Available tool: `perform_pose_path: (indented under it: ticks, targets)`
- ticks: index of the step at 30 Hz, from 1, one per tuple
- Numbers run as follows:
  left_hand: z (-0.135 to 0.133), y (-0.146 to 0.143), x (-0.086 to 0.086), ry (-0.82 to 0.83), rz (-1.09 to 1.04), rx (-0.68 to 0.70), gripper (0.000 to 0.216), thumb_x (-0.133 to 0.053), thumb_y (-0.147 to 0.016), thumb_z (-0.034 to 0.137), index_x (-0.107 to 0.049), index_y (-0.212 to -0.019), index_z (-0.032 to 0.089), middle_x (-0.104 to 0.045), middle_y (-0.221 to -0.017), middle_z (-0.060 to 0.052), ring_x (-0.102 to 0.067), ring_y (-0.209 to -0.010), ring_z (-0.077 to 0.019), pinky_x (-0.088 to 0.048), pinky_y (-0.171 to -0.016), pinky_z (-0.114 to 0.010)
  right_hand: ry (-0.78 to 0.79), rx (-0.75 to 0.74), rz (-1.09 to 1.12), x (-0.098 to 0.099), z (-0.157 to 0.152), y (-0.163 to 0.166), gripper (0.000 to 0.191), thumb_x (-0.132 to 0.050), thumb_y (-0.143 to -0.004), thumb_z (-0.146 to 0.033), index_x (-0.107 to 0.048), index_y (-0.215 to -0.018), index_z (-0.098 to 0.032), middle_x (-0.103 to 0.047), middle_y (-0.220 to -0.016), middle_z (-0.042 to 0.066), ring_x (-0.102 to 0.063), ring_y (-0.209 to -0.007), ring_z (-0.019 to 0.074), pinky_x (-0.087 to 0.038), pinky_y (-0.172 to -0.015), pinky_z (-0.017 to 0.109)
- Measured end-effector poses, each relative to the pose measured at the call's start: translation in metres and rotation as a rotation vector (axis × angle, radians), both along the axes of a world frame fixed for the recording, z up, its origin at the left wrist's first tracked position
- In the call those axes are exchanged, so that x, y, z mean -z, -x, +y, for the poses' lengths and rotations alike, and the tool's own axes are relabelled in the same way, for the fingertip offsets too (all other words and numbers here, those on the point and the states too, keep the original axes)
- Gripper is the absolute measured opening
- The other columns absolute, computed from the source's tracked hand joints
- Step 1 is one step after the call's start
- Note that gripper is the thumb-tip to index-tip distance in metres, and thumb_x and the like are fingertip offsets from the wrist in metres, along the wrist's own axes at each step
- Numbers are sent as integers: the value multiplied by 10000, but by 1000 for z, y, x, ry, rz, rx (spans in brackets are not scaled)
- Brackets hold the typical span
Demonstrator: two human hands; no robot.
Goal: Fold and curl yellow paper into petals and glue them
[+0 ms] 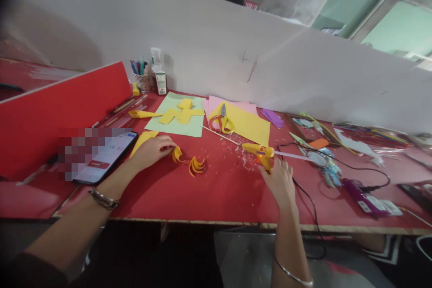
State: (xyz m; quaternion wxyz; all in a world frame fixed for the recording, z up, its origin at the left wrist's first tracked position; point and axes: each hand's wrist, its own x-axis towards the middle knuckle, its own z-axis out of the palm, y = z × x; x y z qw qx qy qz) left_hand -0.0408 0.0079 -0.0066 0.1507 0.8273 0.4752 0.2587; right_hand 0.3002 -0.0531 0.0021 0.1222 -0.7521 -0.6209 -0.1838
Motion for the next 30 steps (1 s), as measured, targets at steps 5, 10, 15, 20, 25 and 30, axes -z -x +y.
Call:
perform_pose_path:
  ticks: [5, 10, 15, 20, 25, 30]
  targets:
    - [1, -4, 1, 16, 47, 20, 188, -439, -780, 246, -608, -845, 196, -597, -822, -22, -548, -705, -133, -408, -612, -230, 93, 168, -92, -21, -23, 17, 393, -460, -705, -400, -533, -941, -94, -571, -799, 168, -528, -764, 287, -404, -603, 368]
    - [-22, 6, -20, -211, 213, -257, 224, -404, -796, 226, -591, -912, 184, -616, -890, -67, -536, -866, -213, -389, -730, -320, 114, 70, -8, -30, -39, 42, 337, -405, -744, -371, -552, -922, -125, -592, -827, 143, -551, -773, 266, -421, -625, 361]
    - [-41, 51, -17, -410, 236, -637, 356, -304, -809, 189, -462, -1128, 192, -612, -689, -73, -558, -783, -257, -299, -851, -446, 104, -171, 261, -17, -39, 55, 267, -395, -737, -351, -545, -883, -185, -611, -921, 75, -573, -802, 209, -439, -684, 335]
    - [-36, 74, -7, -396, 257, -632, 436, -307, -797, 205, -313, -1232, 229, -601, -657, -30, -569, -695, -241, -221, -908, -491, 66, -262, 352, -15, -32, 66, 223, -397, -737, -314, -550, -850, -198, -620, -848, 52, -572, -740, 185, -434, -678, 320]
    - [-28, 45, -19, -216, 120, -276, 256, -348, -803, 245, -495, -1007, 203, -613, -941, -57, -541, -892, -210, -380, -809, -354, 75, -474, 497, -25, -20, 93, 190, -413, -757, -251, -537, -881, -177, -588, -784, 38, -521, -599, 136, -422, -597, 264]
    - [-15, 18, -9, -8, 40, -81, 284, -418, -773, 286, -518, -1002, 153, -565, -1023, -82, -522, -944, -189, -410, -809, -313, 156, -629, 624, -19, 0, 115, 148, -444, -743, -154, -534, -860, -172, -558, -851, 36, -494, -582, 102, -410, -573, 231]
